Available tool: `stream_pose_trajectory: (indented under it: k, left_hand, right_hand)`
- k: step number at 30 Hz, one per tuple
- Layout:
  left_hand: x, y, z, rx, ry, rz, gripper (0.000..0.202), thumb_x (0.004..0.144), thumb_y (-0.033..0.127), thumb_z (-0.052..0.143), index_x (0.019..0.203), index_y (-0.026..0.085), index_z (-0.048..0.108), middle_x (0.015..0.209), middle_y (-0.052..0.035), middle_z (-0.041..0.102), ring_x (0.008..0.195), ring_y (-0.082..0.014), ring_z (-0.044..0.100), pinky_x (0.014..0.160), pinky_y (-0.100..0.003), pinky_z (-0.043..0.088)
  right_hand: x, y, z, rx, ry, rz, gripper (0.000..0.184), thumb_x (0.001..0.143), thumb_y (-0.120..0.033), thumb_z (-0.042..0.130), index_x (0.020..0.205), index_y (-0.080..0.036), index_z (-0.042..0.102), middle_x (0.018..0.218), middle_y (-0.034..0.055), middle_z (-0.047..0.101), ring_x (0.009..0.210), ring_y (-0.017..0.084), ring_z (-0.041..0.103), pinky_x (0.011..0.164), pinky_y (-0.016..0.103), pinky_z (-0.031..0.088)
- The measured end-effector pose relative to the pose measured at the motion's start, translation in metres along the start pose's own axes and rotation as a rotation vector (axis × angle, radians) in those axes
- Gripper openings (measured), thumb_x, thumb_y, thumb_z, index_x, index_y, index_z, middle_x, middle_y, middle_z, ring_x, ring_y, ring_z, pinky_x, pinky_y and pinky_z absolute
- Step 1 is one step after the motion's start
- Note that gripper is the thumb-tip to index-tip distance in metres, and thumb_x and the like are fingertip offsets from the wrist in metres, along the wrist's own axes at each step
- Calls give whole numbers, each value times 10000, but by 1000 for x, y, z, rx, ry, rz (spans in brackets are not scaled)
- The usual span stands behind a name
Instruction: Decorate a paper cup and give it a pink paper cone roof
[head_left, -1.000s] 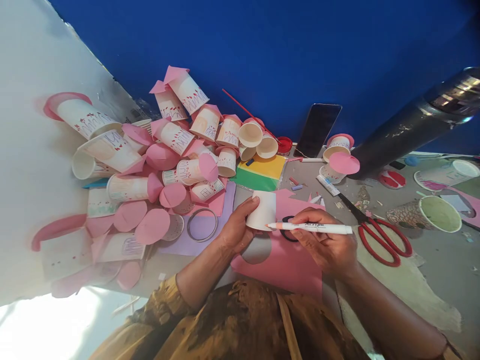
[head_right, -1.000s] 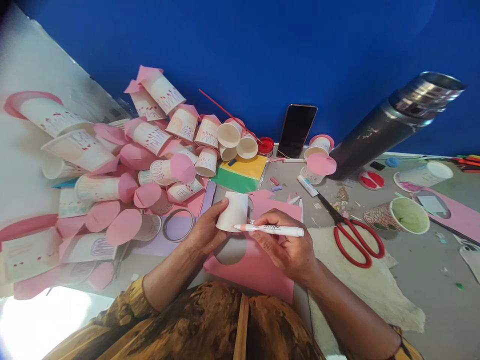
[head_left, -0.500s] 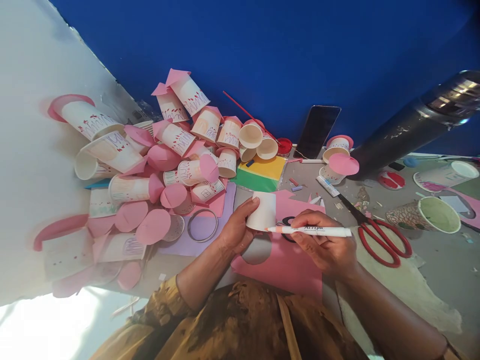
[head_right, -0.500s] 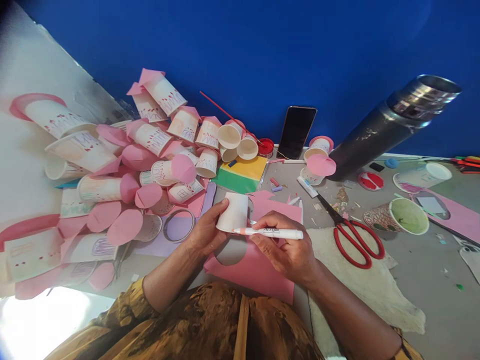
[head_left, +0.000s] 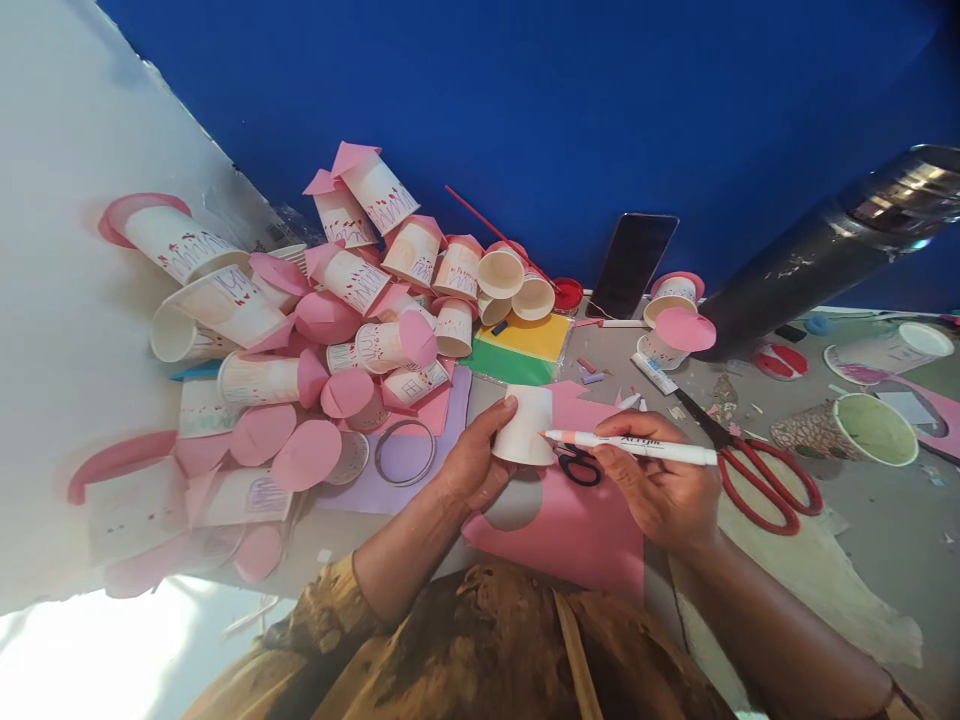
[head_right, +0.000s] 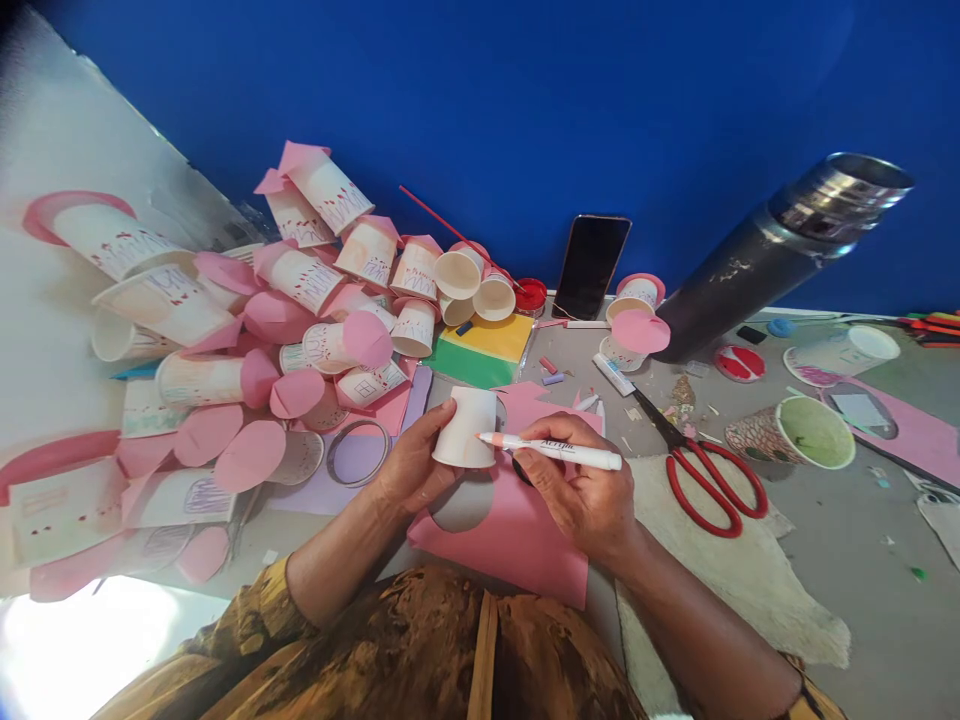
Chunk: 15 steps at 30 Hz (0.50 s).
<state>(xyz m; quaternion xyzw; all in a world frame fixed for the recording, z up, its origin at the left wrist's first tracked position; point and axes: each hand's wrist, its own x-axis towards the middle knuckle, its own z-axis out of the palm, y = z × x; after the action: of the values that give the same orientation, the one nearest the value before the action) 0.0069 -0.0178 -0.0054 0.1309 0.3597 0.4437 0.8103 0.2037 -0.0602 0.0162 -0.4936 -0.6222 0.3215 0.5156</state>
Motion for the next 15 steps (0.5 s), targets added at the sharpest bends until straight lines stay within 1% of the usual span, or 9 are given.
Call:
stream_pose_trajectory:
  k: [2, 4, 7, 10, 13, 15]
  left_hand:
    - [0, 0, 0, -11, 18, -5, 194, 915, 316, 714, 951, 126, 701, 786, -55, 700, 680, -188, 682, 700, -320, 616]
    - [0, 1, 0, -9, 26, -8, 198, 914, 315, 706, 967, 124, 699, 800, -61, 712, 715, -207, 707, 723, -336, 626]
    - [0, 1, -1, 9, -4, -11, 234, 885, 344, 720, 966, 128, 683, 829, -90, 743, 811, -267, 759, 739, -355, 630]
    - [-1, 2, -1, 12, -40, -11, 272, 849, 351, 734, 993, 130, 667, 904, -127, 778, 921, -321, 782, 775, -375, 632]
    - [-2, 2, -2, -3, -63, -13, 293, 840, 340, 726, 1033, 128, 662, 979, -146, 795, 999, -345, 783, 847, -410, 630]
    - [-3, 1, -2, -10, -63, -8, 313, 842, 349, 731, 1051, 125, 668, 990, -146, 799, 1011, -346, 782, 872, -420, 628]
  right_hand:
    - [0, -2, 1, 19, 1, -21, 122, 955, -360, 743, 932, -241, 731, 793, 24, 739, 618, 161, 663, 548, 265, 519]
    - [-1, -4, 1, 25, -26, -26, 138, 950, -374, 748, 918, -240, 730, 789, 32, 742, 614, 171, 670, 549, 277, 526]
    - [-2, -4, 2, 40, -88, -12, 138, 958, -375, 734, 929, -239, 732, 817, 46, 749, 640, 188, 698, 583, 299, 551]
    - [-4, 0, 3, 63, -112, -1, 126, 960, -367, 734, 952, -241, 735, 849, 52, 755, 672, 195, 714, 607, 305, 564]
    - [-4, 2, 3, 71, -117, 22, 138, 960, -377, 734, 954, -239, 739, 856, 57, 754, 685, 199, 721, 618, 307, 576]
    - [-4, 2, 4, 63, -114, 25, 148, 959, -383, 735, 945, -236, 741, 851, 56, 755, 696, 203, 730, 621, 305, 584]
